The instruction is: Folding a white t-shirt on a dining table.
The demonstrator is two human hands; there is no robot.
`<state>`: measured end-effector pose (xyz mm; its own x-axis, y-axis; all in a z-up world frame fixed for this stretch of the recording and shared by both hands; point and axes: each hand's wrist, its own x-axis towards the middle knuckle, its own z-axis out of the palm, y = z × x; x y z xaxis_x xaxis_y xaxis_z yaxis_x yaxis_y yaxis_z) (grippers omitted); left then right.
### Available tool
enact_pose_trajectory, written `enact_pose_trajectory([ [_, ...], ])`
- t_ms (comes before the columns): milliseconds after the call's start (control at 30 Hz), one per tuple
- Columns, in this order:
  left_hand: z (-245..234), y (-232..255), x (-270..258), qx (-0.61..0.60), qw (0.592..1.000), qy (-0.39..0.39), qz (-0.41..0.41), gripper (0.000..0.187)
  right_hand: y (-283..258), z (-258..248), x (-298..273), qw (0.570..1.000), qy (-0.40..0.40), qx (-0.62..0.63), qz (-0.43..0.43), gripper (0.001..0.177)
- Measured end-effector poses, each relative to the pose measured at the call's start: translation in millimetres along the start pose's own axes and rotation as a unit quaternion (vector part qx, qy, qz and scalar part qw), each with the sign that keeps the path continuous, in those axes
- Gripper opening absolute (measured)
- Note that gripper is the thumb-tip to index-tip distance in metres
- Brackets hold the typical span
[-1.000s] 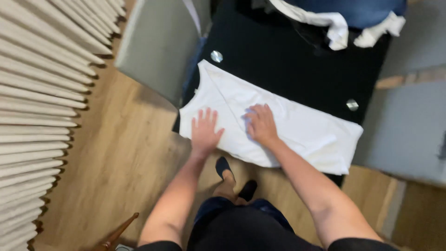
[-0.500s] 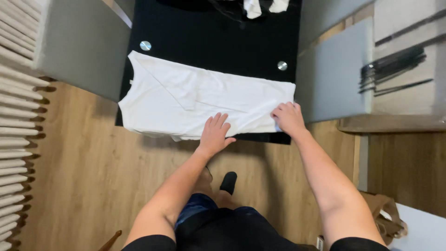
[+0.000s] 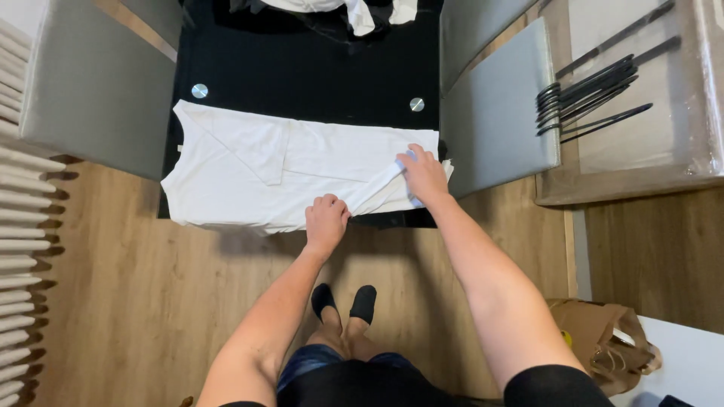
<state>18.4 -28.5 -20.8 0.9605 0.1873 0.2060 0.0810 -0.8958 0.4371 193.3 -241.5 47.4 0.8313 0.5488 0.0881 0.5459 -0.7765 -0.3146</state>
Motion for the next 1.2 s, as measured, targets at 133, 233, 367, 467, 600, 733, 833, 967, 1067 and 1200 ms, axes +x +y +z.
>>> enact_pose_trajectory([
  [133,-4,7,3,-0.03,0.999,0.01,-0.02,0.018,17,17,15,0.997,-0.027,-0.064,-0.02,0.016],
  [233,-20,9,2,-0.063,0.998,-0.001,-0.02,0.017,17,6,10,0.998,-0.012,-0.045,-0.039,0.009],
  [367,-27,8,-1,-0.055,0.998,0.012,0.006,0.022,3,-43,-19,0.984,0.072,0.028,-0.158,0.009],
  [467,-38,-1,-11,-0.085,0.995,0.018,0.057,0.013,0,-62,-68,0.978,0.06,0.051,-0.193,0.009],
  [600,-55,-12,-18,-0.105,0.978,-0.08,0.161,0.012,9,-52,-136,0.977,-0.023,0.04,-0.208,0.008],
  [733,-55,-13,-7,-0.069,0.944,-0.253,0.2,0.018,28,-21,-172,0.976,-0.108,0.021,-0.19,0.009],
  [833,-38,-10,13,-0.088,0.951,-0.25,0.157,0.02,40,-5,-181,0.968,-0.235,-0.013,-0.09,0.013],
  [967,-10,7,49,-0.095,0.983,-0.067,0.142,0.021,58,59,-192,0.962,-0.18,0.097,0.183,0.015],
  [1067,21,27,65,-0.066,0.979,-0.071,0.181,0.035,55,107,-188,0.865,0.018,0.369,0.34,0.037],
  [1200,52,50,75,0.0,0.959,-0.145,0.242,0.062,43,141,-177,0.604,0.172,0.669,0.397,0.045],
])
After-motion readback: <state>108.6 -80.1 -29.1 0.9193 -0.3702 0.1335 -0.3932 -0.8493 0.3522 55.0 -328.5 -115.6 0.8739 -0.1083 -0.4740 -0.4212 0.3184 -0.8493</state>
